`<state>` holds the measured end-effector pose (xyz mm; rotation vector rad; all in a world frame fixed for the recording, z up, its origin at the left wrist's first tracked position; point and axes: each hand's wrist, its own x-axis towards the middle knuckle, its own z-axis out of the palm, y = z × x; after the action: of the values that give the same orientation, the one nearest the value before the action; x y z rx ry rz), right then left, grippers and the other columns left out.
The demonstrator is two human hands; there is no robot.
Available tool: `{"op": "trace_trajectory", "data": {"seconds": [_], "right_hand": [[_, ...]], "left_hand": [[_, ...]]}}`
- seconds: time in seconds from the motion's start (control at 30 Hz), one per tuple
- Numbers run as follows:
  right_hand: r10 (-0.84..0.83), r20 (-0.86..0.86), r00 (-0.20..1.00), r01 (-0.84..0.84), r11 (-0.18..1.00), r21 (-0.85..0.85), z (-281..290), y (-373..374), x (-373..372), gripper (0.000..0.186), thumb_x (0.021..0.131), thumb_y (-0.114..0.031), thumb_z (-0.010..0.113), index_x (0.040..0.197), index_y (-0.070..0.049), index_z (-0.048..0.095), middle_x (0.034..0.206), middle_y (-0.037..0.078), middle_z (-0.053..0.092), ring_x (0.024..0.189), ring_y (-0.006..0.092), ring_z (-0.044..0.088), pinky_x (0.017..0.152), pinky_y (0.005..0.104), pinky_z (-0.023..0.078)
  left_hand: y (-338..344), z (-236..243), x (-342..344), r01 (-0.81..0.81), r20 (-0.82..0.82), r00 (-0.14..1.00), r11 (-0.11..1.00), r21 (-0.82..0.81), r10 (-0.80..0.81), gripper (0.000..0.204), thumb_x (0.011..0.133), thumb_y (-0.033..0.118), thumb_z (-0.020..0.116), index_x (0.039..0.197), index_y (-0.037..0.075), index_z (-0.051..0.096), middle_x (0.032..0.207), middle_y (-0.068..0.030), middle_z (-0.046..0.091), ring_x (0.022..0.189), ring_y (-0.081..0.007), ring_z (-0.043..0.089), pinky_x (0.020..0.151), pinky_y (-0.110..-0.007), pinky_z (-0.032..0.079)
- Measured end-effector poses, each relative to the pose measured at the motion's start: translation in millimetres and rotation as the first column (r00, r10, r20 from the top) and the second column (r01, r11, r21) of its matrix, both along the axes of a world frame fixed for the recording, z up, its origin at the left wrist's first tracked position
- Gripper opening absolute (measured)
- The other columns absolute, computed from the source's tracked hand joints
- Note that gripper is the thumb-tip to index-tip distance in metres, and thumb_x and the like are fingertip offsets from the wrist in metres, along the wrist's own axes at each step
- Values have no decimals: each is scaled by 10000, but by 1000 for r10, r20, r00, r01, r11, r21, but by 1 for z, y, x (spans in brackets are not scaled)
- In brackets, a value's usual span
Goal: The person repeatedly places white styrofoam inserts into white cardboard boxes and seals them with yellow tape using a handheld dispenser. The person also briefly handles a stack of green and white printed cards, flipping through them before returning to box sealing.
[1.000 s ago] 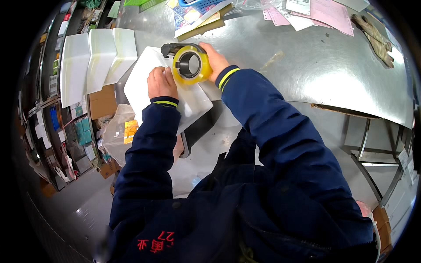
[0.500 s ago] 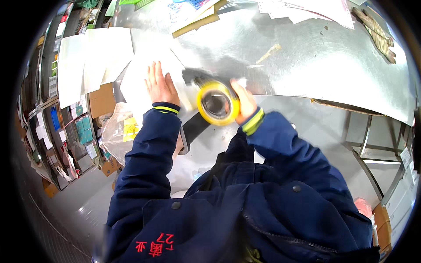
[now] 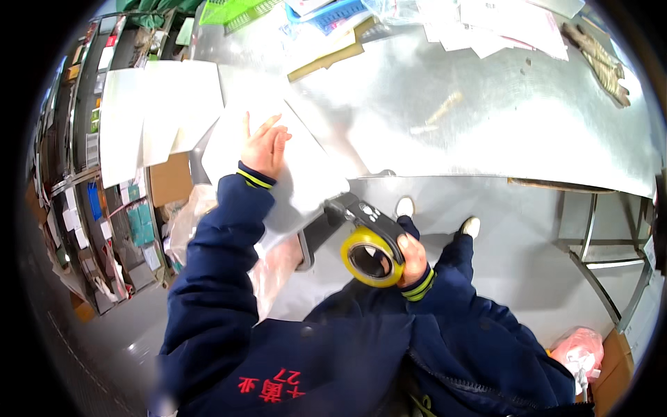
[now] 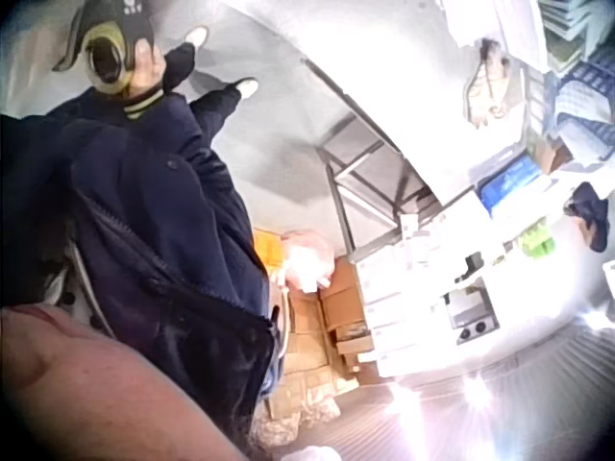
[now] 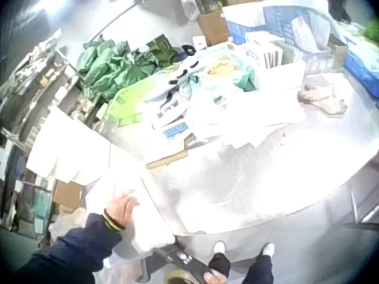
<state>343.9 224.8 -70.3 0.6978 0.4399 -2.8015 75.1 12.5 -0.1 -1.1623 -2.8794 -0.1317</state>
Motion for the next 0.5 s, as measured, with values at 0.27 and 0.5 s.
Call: {"op": "trace_trajectory", "data": {"seconds": [0.27, 0.5], "right_hand": [[-112, 81, 990, 111, 994, 19, -12, -42, 15, 438, 895, -322, 450, 1114, 49, 531, 803, 80, 614, 611, 125, 552, 556, 222, 433], [-133, 24, 991, 133, 991, 16, -15, -19, -125, 325, 924, -266, 434, 1048, 2, 571, 863, 63, 623, 709, 157, 585, 621, 273, 472]], "left_hand": [[-149, -28, -156, -888, -74, 418, 390, -244, 905, 710, 917, 583, 163, 1094, 63, 613, 1030, -211, 622, 998, -382, 566, 877, -444, 420], [-191, -28, -35, -983, 93, 176, 180, -42, 980, 776, 873, 645, 236, 1165, 2, 558, 1133, -217, 583, 1104, -370, 521, 950, -444, 373]]}}
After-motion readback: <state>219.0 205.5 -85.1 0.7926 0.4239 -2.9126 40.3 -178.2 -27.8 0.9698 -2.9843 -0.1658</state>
